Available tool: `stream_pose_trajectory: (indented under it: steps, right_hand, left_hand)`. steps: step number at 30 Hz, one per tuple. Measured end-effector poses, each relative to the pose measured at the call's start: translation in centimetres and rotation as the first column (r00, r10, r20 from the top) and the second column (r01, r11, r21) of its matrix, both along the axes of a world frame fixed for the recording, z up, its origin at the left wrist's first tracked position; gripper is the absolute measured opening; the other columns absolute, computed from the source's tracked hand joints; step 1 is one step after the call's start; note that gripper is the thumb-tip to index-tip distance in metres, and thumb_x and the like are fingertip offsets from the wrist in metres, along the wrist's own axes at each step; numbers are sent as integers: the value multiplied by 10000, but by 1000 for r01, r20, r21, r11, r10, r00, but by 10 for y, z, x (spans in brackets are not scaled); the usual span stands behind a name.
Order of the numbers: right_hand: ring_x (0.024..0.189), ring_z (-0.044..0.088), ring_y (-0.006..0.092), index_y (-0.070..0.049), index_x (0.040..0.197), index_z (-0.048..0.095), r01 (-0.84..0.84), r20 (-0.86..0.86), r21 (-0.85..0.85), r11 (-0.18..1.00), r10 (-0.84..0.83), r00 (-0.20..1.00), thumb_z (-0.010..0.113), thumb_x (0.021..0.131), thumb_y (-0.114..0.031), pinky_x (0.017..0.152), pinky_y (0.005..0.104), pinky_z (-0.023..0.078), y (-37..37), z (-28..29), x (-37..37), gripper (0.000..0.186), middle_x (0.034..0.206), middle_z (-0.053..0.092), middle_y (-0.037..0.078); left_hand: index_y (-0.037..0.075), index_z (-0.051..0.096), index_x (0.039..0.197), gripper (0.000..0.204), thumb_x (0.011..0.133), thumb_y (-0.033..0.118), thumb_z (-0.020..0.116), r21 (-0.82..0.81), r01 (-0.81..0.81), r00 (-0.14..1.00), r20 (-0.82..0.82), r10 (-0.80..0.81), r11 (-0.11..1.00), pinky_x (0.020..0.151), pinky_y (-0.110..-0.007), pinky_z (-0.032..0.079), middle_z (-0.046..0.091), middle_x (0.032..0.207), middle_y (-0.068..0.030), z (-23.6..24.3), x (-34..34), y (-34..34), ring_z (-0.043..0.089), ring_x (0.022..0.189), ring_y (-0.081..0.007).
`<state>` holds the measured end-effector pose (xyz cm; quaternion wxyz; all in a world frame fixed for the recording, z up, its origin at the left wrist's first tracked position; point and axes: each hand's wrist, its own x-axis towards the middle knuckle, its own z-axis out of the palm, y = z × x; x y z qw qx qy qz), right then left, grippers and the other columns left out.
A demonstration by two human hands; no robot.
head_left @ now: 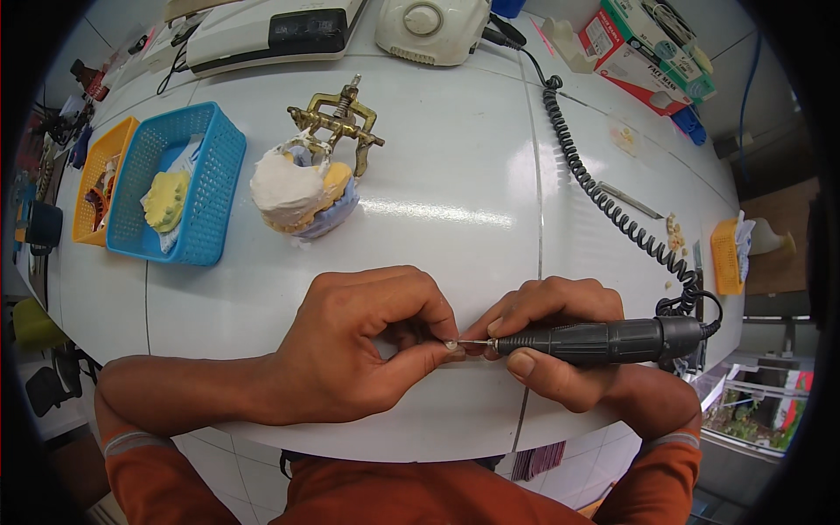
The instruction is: Polishing a small dental prosthetic component with a rotary tool.
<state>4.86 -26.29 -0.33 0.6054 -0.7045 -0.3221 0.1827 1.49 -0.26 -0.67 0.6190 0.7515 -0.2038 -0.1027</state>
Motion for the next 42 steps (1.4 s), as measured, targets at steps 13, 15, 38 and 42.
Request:
stream_pose_trajectory:
  steps: [13,15,38,42]
  right_hand:
    - [808,795,199,7,1036,731,-1,33,-3,1000,2,999,736,888,-115,730,298,633,-1,1,0,192,961,807,153]
    - [803,793,195,7,1037,732,-3,55,19,1000,2,998,738,889,-121,730,295,631,1,-1,0,195,958,807,150]
    - [937,774,240,40,1072,668,336,-553,472,815,-23,833,715,946,-159,898,384,628,-1,-5,19,241,938,712,126]
    - [933,772,233,39,1072,669,339,-555,465,818,-29,831,717,949,-159,901,376,627,0,-4,16,238,968,708,125]
  left_hand:
    - [13,710,912,158,829,-33,837,13,-12,1000,29,12,1000,599,-252,549,727,894,-72,-3,-1,-2,706,744,-121]
    - [12,709,911,160,828,-29,840,16,-9,1000,20,8,1000,613,-253,551,727,894,-71,-3,-2,0,708,758,-121]
    - [19,825,1048,300,812,-159,772,587,-310,781,606,-152,748,668,-297,591,735,901,-102,35,4,-5,724,801,-186]
    - [20,822,1073,313,818,-155,780,679,-308,737,614,-284,667,703,-294,609,743,923,-104,19,5,-1,730,822,-179]
